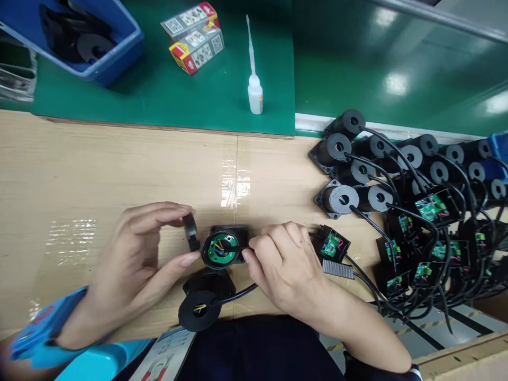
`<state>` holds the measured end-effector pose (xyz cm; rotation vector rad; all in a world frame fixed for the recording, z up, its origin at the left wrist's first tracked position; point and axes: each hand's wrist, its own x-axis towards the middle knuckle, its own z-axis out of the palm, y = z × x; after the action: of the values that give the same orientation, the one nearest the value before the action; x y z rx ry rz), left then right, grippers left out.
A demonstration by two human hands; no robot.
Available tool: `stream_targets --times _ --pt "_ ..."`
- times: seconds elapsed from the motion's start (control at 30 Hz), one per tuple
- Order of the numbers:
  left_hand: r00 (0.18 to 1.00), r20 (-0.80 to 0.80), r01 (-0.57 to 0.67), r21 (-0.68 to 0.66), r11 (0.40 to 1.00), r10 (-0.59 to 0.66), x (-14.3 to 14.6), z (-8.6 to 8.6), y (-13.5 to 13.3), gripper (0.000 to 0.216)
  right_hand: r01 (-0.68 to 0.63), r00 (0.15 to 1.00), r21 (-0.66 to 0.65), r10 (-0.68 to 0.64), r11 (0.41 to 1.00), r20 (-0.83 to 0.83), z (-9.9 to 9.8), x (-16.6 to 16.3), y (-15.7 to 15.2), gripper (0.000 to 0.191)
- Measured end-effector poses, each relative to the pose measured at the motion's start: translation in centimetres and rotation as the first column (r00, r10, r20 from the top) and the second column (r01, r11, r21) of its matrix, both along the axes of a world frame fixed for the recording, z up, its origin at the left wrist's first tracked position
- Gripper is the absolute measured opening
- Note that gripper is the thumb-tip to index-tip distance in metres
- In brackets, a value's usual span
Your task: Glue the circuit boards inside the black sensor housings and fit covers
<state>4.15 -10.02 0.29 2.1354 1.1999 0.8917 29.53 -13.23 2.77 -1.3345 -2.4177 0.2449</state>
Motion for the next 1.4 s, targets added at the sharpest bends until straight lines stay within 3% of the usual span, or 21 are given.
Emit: stream_targets --times 0.13,0.27,0.5,0.63,0.7,0.83,0.9,0.97,1.03,1.1,1.2,1.3,1.4 --pt "0.982 -0.1 0.161 0.01 0.987 -0.159 -0.7 2.4 0.8 0.044 0.004 1.0 -0.016 -0.004 1.0 -0.024 -0.3 0.3 -0.5 0.003" --pt "0.932 -0.194 0.315 0.021 0.949 -0.306 -0.5 3.1 0.8 0.045 0.025 0.998 -0.019 -0.026 1.0 -0.053 -0.2 0.4 -0.4 0.001" --pt "0.912 -0.295 0.334 0.134 0.933 -0.284 1.3 2.4 0.9 0.043 0.028 0.996 -0.038 -0.031 0.999 -0.079 -0.5 0.4 -0.3 0.001" --pt "0.896 -0.338 0.346 0.126 0.93 -0.288 1.6 2.3 0.8 0.044 0.031 0.996 -0.057 -0.036 0.998 -0.083 -0.3 0.5 -0.4 0.003" --pt "0.882 -0.374 0.351 0.117 0.929 -0.287 1.6 2.3 0.6 0.046 0.049 0.995 -0.002 -0.049 0.999 -0.089 0.0 0.5 -0.6 0.004" --pt "0.831 -0.476 0.383 0.116 0.916 -0.287 1.8 2.5 0.0 0.047 -0.054 0.992 0.232 0.078 0.971 -0.097 0.5 0.1 -1.2 0.028" --pt "0.809 -0.514 0.409 0.144 0.901 -0.285 1.9 2.7 -0.2 0.045 -0.125 0.984 0.242 0.152 0.962 -0.096 0.2 -0.3 -1.4 0.046" --pt "0.796 -0.538 0.426 0.172 0.888 -0.278 1.9 2.7 -0.3 0.042 -0.12 0.986 0.207 0.141 0.971 -0.091 -0.3 -0.7 -1.5 0.048" --pt "0.813 -0.503 0.427 0.171 0.888 -0.294 1.6 2.5 0.0 0.044 -0.09 0.993 0.172 0.101 0.981 -0.058 -0.7 -1.1 -1.5 0.038" --pt "0.859 -0.369 0.416 0.101 0.904 -0.354 1.2 2.0 0.8 0.049 -0.071 0.997 0.16 0.076 0.985 -0.027 -0.8 -1.3 -1.3 0.028" --pt "0.905 -0.073 0.404 -0.151 0.902 -0.418 1.1 1.0 2.4 0.039 -0.083 0.996 0.144 0.086 0.986 -0.015 -0.8 -1.4 -1.2 0.022" --pt "0.923 0.136 0.385 -0.385 0.839 -0.361 2.0 0.0 3.1 0.036 -0.08 0.996 0.15 0.084 0.985 -0.019 -0.9 -1.3 -1.4 0.02" --pt "0.934 0.228 0.351 -0.45 0.821 -0.274 3.2 -1.0 2.6 0.034 -0.071 0.997 0.165 0.077 0.984 -0.031 -1.2 -1.2 -1.8 0.019"
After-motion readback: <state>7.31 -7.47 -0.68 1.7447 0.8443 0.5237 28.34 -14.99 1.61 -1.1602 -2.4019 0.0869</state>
